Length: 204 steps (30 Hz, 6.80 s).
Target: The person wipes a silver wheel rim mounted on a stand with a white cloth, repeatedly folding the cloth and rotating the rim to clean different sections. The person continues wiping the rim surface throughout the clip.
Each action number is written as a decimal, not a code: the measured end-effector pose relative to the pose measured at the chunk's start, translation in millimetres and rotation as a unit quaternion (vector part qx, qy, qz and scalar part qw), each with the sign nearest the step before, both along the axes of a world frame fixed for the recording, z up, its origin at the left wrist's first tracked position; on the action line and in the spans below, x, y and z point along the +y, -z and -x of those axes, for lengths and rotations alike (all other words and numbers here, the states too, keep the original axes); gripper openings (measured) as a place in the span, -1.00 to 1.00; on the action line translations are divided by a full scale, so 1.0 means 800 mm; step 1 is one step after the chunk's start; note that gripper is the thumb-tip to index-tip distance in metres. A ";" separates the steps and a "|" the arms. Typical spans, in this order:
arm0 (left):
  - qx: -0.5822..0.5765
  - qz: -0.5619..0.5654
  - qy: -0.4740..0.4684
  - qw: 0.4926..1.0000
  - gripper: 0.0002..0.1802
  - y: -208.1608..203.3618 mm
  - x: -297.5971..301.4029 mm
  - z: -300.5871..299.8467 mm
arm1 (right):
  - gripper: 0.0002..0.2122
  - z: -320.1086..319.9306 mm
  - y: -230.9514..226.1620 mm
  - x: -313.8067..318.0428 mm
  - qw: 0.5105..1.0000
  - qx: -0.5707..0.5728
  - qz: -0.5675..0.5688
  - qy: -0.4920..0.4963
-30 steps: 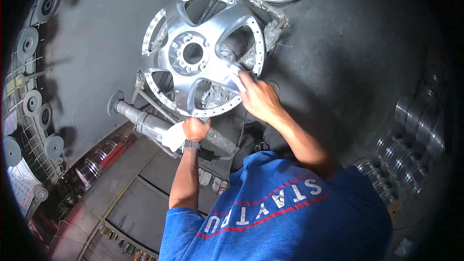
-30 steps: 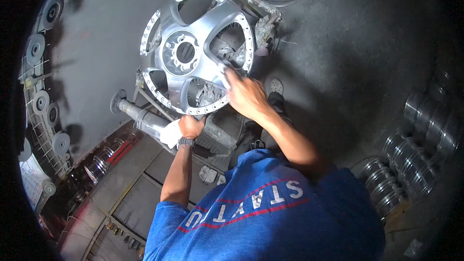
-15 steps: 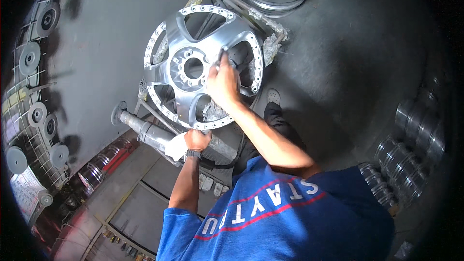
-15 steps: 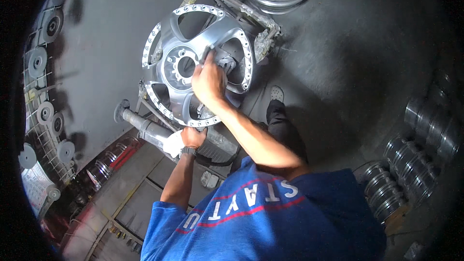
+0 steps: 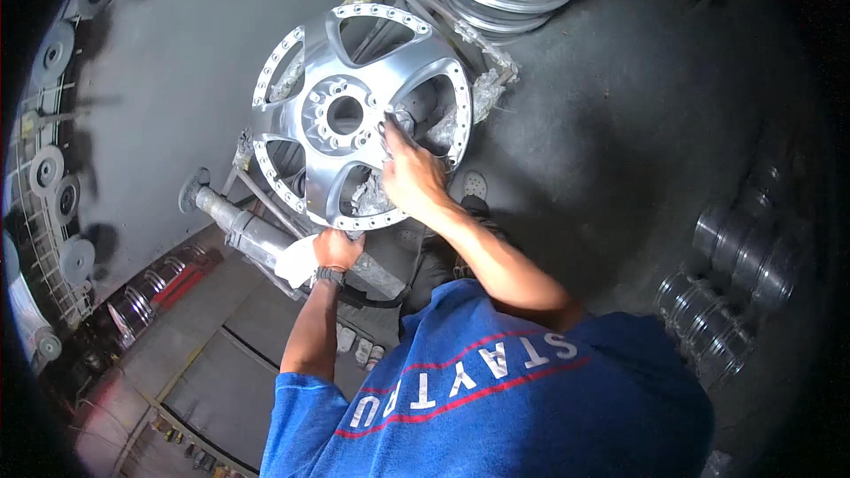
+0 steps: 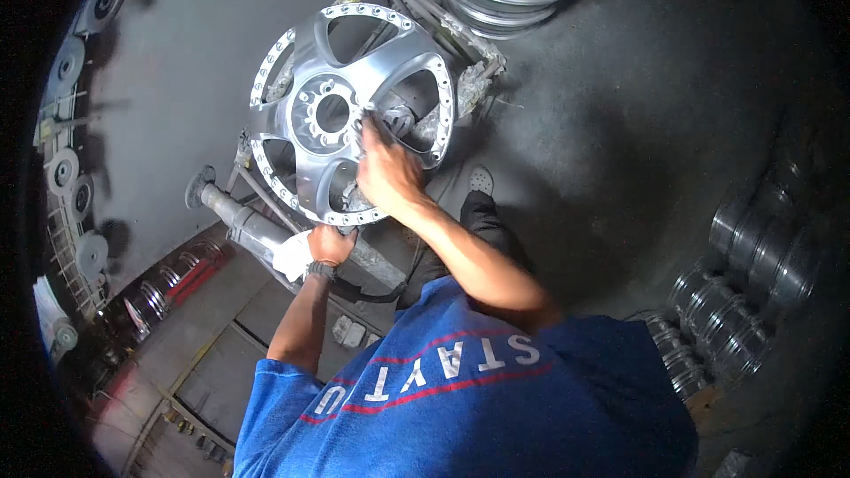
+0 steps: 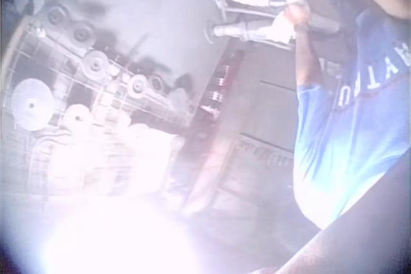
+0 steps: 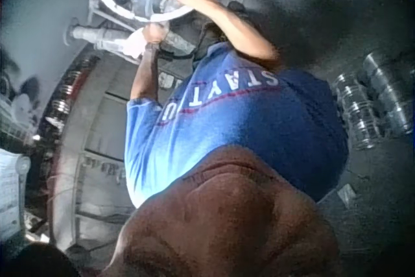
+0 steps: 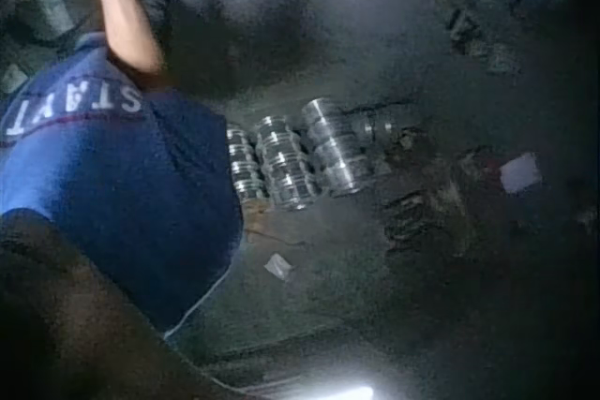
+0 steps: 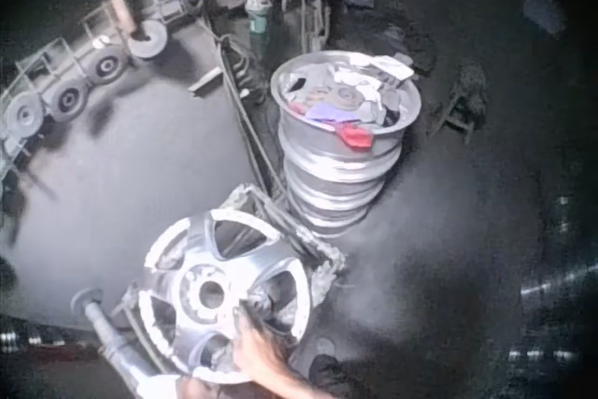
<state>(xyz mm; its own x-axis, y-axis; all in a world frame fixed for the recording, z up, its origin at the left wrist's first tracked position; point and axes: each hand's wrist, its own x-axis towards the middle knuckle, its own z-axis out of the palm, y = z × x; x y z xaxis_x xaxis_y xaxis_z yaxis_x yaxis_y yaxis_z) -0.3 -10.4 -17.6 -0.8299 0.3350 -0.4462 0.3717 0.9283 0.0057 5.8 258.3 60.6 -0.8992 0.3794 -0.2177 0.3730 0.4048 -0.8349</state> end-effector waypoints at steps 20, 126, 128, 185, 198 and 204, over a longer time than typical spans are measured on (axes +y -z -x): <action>-0.003 -0.051 -0.023 0.998 -0.52 -0.005 0.002 -0.006 | -0.61 0.031 0.077 0.228 0.968 0.132 -0.114 0.180; -0.170 -0.550 -0.336 0.745 -0.72 -0.212 0.251 -0.255 | -0.47 -0.201 -0.075 0.193 0.797 -0.165 0.387 -0.434; -0.174 -0.527 -0.370 0.745 -0.76 -0.213 0.238 -0.260 | -0.54 -0.199 -0.066 0.196 0.805 -0.177 0.345 -0.449; 0.380 -0.353 -0.505 0.690 -0.69 0.022 0.039 -0.015 | -0.51 -0.123 0.063 0.074 0.849 0.231 -0.305 -0.364; 0.394 -0.336 -0.485 0.705 -0.73 0.024 0.043 -0.013 | -0.46 -0.118 0.059 0.077 0.836 0.230 -0.332 -0.372; 0.398 -0.341 -0.477 0.706 -0.73 0.025 0.041 -0.013 | -0.53 0.000 0.046 0.065 0.842 0.238 -0.340 -0.345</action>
